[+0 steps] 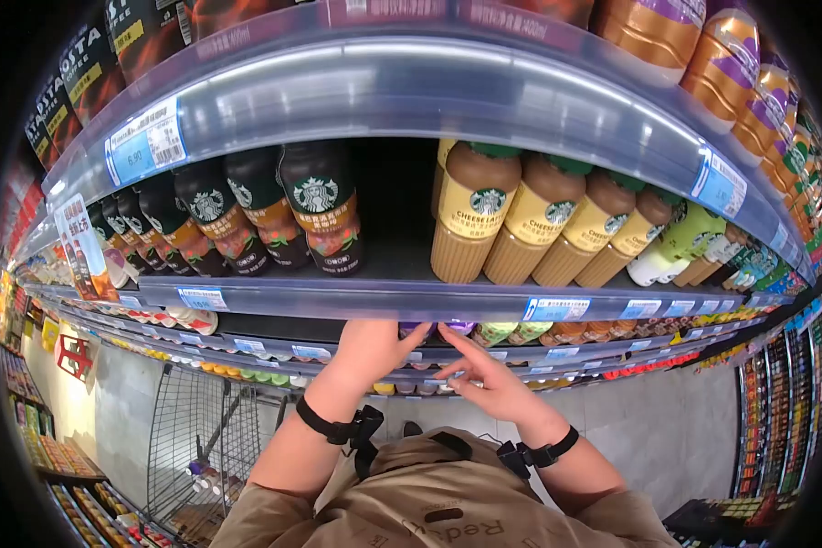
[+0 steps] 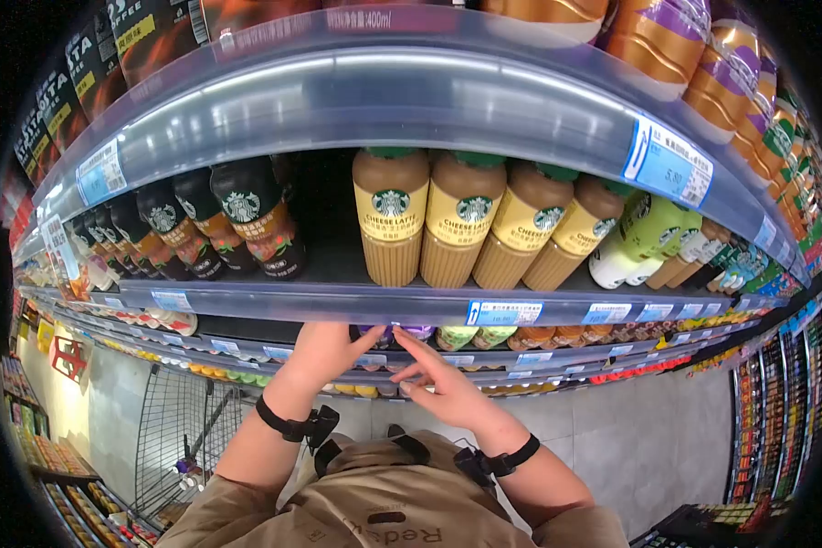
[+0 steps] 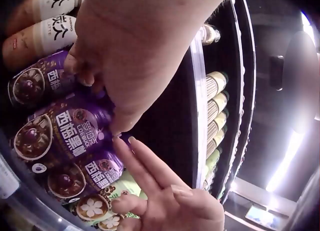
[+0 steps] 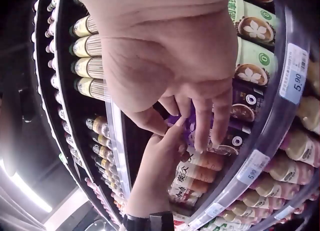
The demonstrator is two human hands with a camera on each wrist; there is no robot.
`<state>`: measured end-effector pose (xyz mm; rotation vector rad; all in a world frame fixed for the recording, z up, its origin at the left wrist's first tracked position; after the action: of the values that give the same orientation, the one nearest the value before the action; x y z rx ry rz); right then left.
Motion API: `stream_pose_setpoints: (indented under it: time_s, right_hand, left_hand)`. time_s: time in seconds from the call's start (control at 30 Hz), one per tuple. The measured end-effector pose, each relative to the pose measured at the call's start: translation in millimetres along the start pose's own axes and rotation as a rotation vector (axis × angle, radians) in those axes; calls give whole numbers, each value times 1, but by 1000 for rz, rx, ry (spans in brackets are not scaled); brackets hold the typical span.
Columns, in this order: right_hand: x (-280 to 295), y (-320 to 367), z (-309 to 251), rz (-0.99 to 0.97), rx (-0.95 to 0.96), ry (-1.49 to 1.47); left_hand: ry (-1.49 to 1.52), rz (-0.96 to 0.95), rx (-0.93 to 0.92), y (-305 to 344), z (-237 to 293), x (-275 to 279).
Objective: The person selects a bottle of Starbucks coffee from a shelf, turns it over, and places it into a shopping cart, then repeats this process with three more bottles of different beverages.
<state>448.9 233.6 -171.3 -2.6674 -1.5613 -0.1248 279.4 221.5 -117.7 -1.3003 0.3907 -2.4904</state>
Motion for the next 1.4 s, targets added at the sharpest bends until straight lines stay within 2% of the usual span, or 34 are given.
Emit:
stream_pose_setpoints:
  time_s: [0.03, 0.17, 0.3, 0.33, 0.4, 0.5, 0.53, 0.63, 0.8, 0.83, 0.87, 0.9, 0.97, 1.03, 1.1, 1.17, 1.23, 1.4]
  right_hand:
    - [0, -2, 2, -9, -12, 11]
    - [3, -2, 10, -46, -63, 4]
    - [9, 1, 2, -40, -61, -13]
    - [8, 1, -2, -49, -60, -9]
    - [4, -2, -8, -56, -57, 9]
    - [-10, -11, -12, -87, -28, 28]
    - [-16, -17, -13, -112, -26, 30]
    - [-40, -33, -21, -179, 51, 70]
    - [-107, -47, 23, -412, -157, 60]
    - [-128, -47, 31, -497, -215, 47]
    - [-146, -51, 29, -559, -79, 180]
    - [-164, -52, 36, -599, -78, 177]
    - [-206, -45, 53, -712, -228, -46]
    - [-244, -47, 34, -787, -214, -66]
    - [-281, -46, 33, -926, -235, 282]
    - [-331, -43, 22, -1000, -175, 210]
    - [-382, -32, 5, -1131, -260, 292]
    - [-497, 2, 15, -1344, -224, 297]
  left_hand:
    - [-19, -40, 49, -3, -4, -4]
    - [-35, -16, -54, -8, -4, -11]
    - [-23, -115, -27, -11, 4, -7]
    - [-24, -107, -22, -10, 3, -3]
    - [35, -89, -145, -5, 15, 5]
    - [-4, -86, -111, 20, 9, 12]
    - [-30, -27, -168, 26, 12, 20]
    - [-8, -76, -90, 48, 9, 43]
    - [62, -40, 72, 98, 0, 88]
    - [51, -20, 102, 112, -2, 101]
    - [78, -30, 163, 128, -6, 111]
    - [107, -39, 225, 145, -12, 119]
    - [86, 66, 251, 183, -21, 146]
    - [162, 93, 394, 231, -39, 168]
    - [138, 180, 464, 282, -45, 197]
    - [192, 228, 624, 343, -55, 221]
    - [242, 290, 697, 405, -59, 238]
    - [319, 465, 929, 550, -59, 273]
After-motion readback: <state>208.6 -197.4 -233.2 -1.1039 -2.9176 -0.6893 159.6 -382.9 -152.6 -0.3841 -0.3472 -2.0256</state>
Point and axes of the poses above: each hand's wrist, its own y-axis away from the middle knuckle, its own x-axis out of the back of the hand, z = x × y, the point moved 10 cm from there along -y, towards the middle knuckle, and after that the axes turned 2 degrees about -y, right-handed, at the moved point
